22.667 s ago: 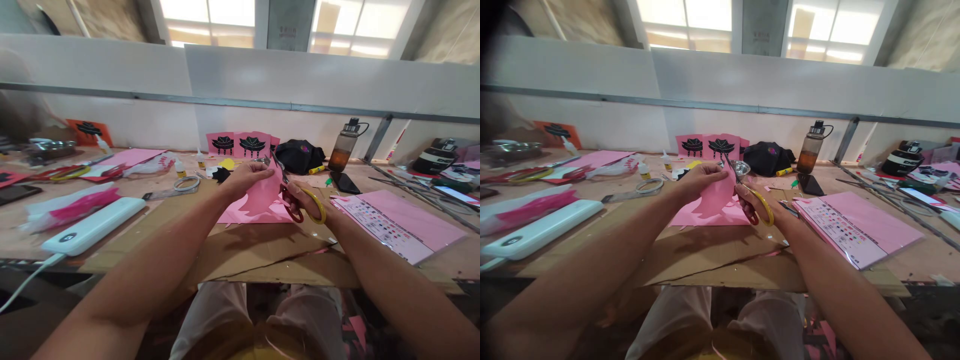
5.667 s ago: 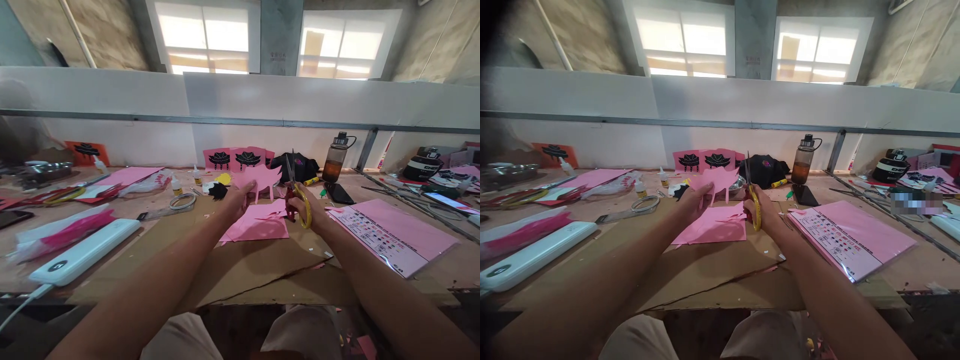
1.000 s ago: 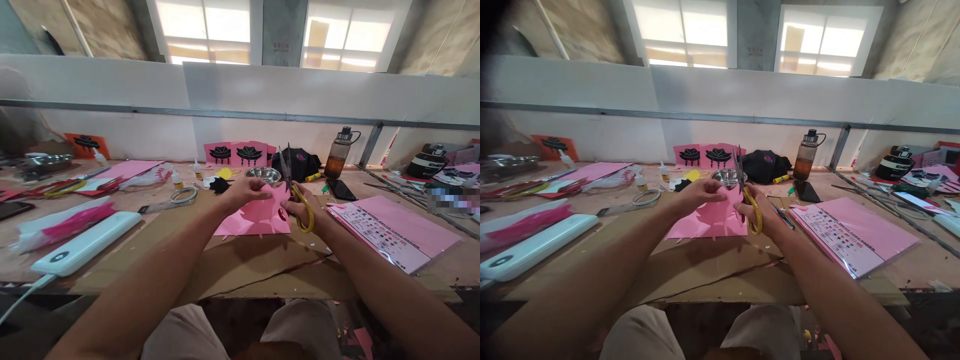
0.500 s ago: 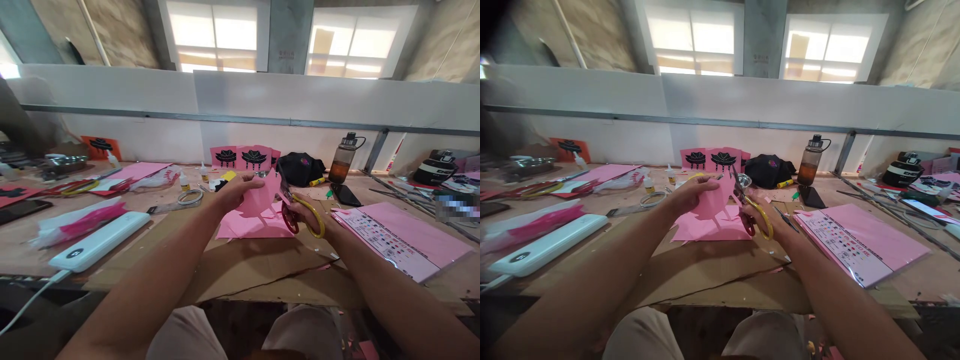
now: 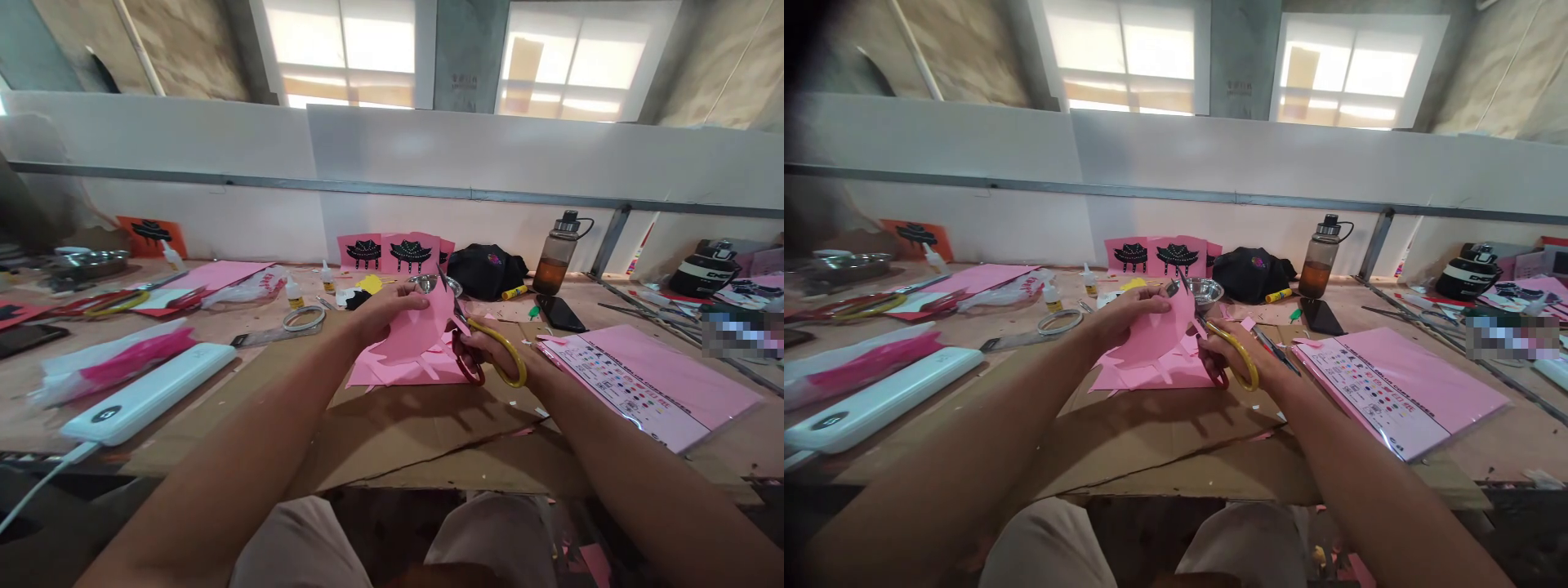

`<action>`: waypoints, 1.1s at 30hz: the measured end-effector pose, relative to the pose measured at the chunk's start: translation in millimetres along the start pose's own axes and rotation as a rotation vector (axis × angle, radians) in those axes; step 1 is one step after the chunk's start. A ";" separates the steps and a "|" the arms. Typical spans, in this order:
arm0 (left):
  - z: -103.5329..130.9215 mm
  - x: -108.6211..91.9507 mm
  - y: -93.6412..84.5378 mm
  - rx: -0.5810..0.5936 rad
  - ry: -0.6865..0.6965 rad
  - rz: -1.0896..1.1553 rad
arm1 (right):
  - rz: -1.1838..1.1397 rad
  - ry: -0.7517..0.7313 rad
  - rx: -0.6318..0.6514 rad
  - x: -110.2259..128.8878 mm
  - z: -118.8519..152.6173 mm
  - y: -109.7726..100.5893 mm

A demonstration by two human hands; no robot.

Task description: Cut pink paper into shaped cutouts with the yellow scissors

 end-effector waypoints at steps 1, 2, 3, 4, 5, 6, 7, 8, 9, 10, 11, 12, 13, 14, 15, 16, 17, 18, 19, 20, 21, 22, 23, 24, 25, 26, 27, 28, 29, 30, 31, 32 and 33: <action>-0.4 0.3 0.5 0.008 0.003 -0.011 | 0.012 0.002 -0.012 0.0 0.3 -0.2; -0.8 0.6 1.1 0.016 0.004 -0.021 | 0.028 0.003 -0.016 0.5 0.6 -0.1; -1.2 1.0 1.7 0.024 0.003 -0.032 | 0.045 0.002 -0.009 1.4 1.1 0.4; -1.5 1.4 2.3 0.032 0.001 -0.042 | 0.060 -0.002 0.004 2.5 1.5 1.1; -1.7 1.7 2.7 0.037 0.001 -0.051 | 0.071 -0.008 0.014 3.6 1.9 1.6; -1.8 1.8 3.0 0.040 0.004 -0.057 | 0.074 -0.013 0.013 4.3 2.0 1.7; -1.8 1.7 3.0 0.038 0.008 -0.059 | 0.068 -0.017 0.004 4.6 2.0 1.3; -1.7 1.3 2.8 0.031 0.014 -0.056 | 0.056 -0.018 -0.009 4.2 1.7 0.9; -1.6 0.7 2.5 0.022 0.020 -0.049 | 0.042 -0.016 -0.019 3.2 1.1 0.4; -1.3 -0.3 2.2 0.015 0.028 -0.040 | 0.029 -0.007 -0.023 1.5 0.2 0.1; -1.0 -1.3 2.1 0.011 0.036 -0.031 | 0.017 0.004 -0.025 -0.3 -0.9 -0.2; -0.8 -2.4 2.1 0.012 0.043 -0.030 | 0.002 0.014 -0.037 -1.9 -2.2 -1.0; -0.7 -3.3 2.3 0.015 0.052 -0.040 | -0.022 0.018 -0.068 -2.9 -3.5 -2.7; -0.7 -3.9 2.6 0.021 0.058 -0.064 | -0.058 0.014 -0.119 -3.0 -4.7 -5.1; -0.9 -3.9 2.9 0.028 0.065 -0.100 | -0.100 0.000 -0.184 -2.2 -5.5 -7.9; -1.3 -3.5 3.5 0.035 0.074 -0.144 | -0.141 -0.021 -0.250 -0.5 -5.9 -10.3; -1.8 -2.8 4.3 0.043 0.087 -0.192 | -0.175 -0.044 -0.305 1.6 -6.1 -11.9; -2.2 -1.8 5.7 0.054 0.105 -0.237 | -0.197 -0.062 -0.341 3.9 -6.1 -12.1; -2.5 -0.5 7.6 0.073 0.125 -0.279 | -0.206 -0.077 -0.362 6.2 -6.2 -11.1; -2.5 0.9 10.3 0.100 0.146 -0.318 | -0.204 -0.086 -0.371 8.3 -6.3 -9.1; -2.3 2.0 13.3 0.131 0.170 -0.354 | -0.196 -0.091 -0.368 9.9 -6.4 -6.3; -1.9 2.9 16.3 0.166 0.193 -0.386 | -0.185 -0.095 -0.357 11.2 -6.6 -3.2; -1.5 3.5 19.0 0.200 0.211 -0.407 | -0.169 -0.098 -0.343 12.0 -6.7 -0.4; -1.4 3.7 20.6 0.226 0.222 -0.413 | -0.151 -0.100 -0.333 12.2 -6.7 1.7; -2.0 3.3 20.6 0.237 0.228 -0.407 | -0.132 -0.101 -0.333 11.7 -6.7 2.4; -3.4 2.5 18.8 0.228 0.225 -0.386 | -0.116 -0.099 -0.349 10.5 -6.6 1.5; -5.7 1.5 15.0 0.197 0.216 -0.344 | -0.107 -0.097 -0.384 8.6 -6.3 -1.2; -8.7 0.4 9.7 0.150 0.204 -0.279 | -0.103 -0.099 -0.436 6.4 -5.9 -5.4; -12.1 -0.3 3.3 0.087 0.190 -0.197 | -0.103 -0.107 -0.503 4.1 -5.3 -10.8; -15.5 -0.5 -3.7 0.010 0.184 -0.068 | -0.111 -0.125 -0.581 2.2 -4.3 -16.8; -18.6 1.0 -9.1 -0.049 0.165 0.063 | -0.123 -0.153 -0.667 0.9 -2.9 -23.0; -20.9 3.7 -13.4 -0.116 0.145 0.178 | -0.138 -0.183 -0.748 0.2 -1.3 -28.5; -22.3 8.1 -14.8 -0.160 0.110 0.268 | -0.154 -0.212 -0.821 -0.1 0.4 -33.1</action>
Point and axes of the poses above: each hand's wrist, its own z-axis away from the middle knuckle, its own y-axis out of the palm, x = y × z, the point moved 4 cm from there along -z, towards the middle knuckle, and after that the axes turned 13 degrees about z, right-handed, at the moved point
